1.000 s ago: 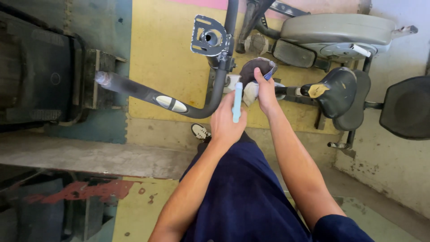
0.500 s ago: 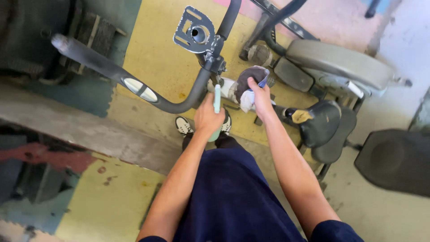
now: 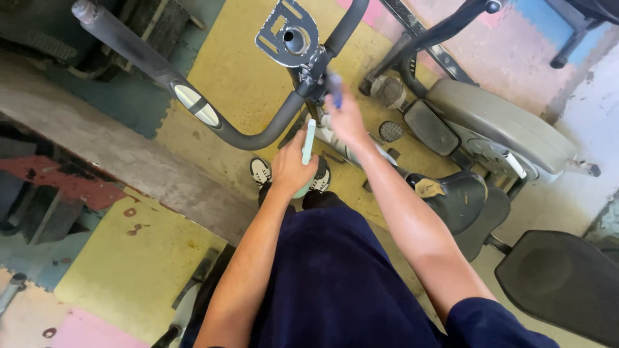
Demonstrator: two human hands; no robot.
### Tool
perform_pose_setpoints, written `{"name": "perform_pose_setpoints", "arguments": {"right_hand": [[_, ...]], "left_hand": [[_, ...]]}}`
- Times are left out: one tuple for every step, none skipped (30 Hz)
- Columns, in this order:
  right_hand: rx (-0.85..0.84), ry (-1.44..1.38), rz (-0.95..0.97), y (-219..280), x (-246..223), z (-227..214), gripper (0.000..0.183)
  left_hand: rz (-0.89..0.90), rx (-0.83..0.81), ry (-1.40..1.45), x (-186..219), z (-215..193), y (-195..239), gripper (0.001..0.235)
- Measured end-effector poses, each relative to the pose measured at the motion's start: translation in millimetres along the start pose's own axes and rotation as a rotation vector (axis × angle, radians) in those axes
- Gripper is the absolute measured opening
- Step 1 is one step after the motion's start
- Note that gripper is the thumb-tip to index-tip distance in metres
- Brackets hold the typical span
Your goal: The person cleans a stationary exercise bike using a spray bottle and a cloth. They spray the frame, pedals, seat, and handlebars, then wipe each surface thoroughly with the cloth.
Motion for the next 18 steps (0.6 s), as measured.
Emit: {"name": "perform_pose_setpoints", "arguments": {"right_hand": [[-0.001, -0.001, 0.0, -4, 20, 6, 0.056], [0.03, 0.4, -0.416, -9, 7, 10, 0.064], [0.054, 0.802, -0.832, 0, -3, 27, 0.073], [0.055, 0.801, -0.831, 5, -1, 29, 0.073], [0.028, 0.704, -0.845, 12, 2, 34, 0.068], [0.001, 0.607, -0.857, 18, 5, 38, 0.064], [0.007, 0.607, -0.853, 23, -2, 37, 0.064], [0.0, 0.613, -0.875, 28, -11, 37, 0.064], [-0.006, 0.62, -0.897, 34, -18, 37, 0.065], [0.0, 0.623, -0.892, 27, -15, 39, 0.065], [0.052, 0.613, -0.86, 19, -12, 37, 0.056], [0.103, 0.603, -0.828, 11, -9, 35, 0.046], [0.105, 0.602, -0.821, 11, -15, 36, 0.046], [0.139, 0.583, -0.783, 9, -21, 34, 0.04], [0.174, 0.563, -0.745, 7, -26, 32, 0.034], [0.178, 0.564, -0.738, -2, -9, 34, 0.034], [0.274, 0.557, -0.827, -6, -2, 31, 0.041], [0.371, 0.549, -0.916, -9, 6, 29, 0.048]], "left_hand": [[0.0, 0.001, -0.001, 2, -2, 0, 0.065], [0.012, -0.009, 0.0, 5, -4, 1, 0.07], [0.026, -0.019, -0.001, 9, -6, 1, 0.075], [0.026, -0.02, -0.002, 7, -5, -2, 0.075], [0.03, -0.024, -0.015, 4, -4, -4, 0.075], [0.033, -0.029, -0.028, 1, -3, -6, 0.074], [0.037, -0.034, -0.031, -2, -2, -9, 0.074], [0.048, -0.032, -0.029, -4, -2, -11, 0.073], [0.06, -0.031, -0.026, -6, -1, -13, 0.072], [0.065, -0.036, -0.028, -3, -4, -13, 0.072], [0.064, -0.047, -0.028, -1, -6, -13, 0.072], [0.062, -0.059, -0.028, 2, -9, -14, 0.072], [0.062, -0.065, -0.031, -2, -9, -14, 0.072], [0.119, -0.038, -0.017, 0, -12, -13, 0.071], [0.177, -0.012, -0.003, 1, -15, -12, 0.071], [0.179, -0.019, -0.005, 1, -15, -12, 0.071], [0.201, -0.015, 0.01, 4, -18, -12, 0.071], [0.224, -0.011, 0.026, 6, -21, -12, 0.071]]}}
Point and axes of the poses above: each hand's wrist, its own y-axis away from the middle knuckle, its own z-axis out of the palm, x = y × z, the point moved 8 cm from there along -y, towards the middle knuckle, and after that the axes turned 13 degrees about -z, right-handed, at the moved point
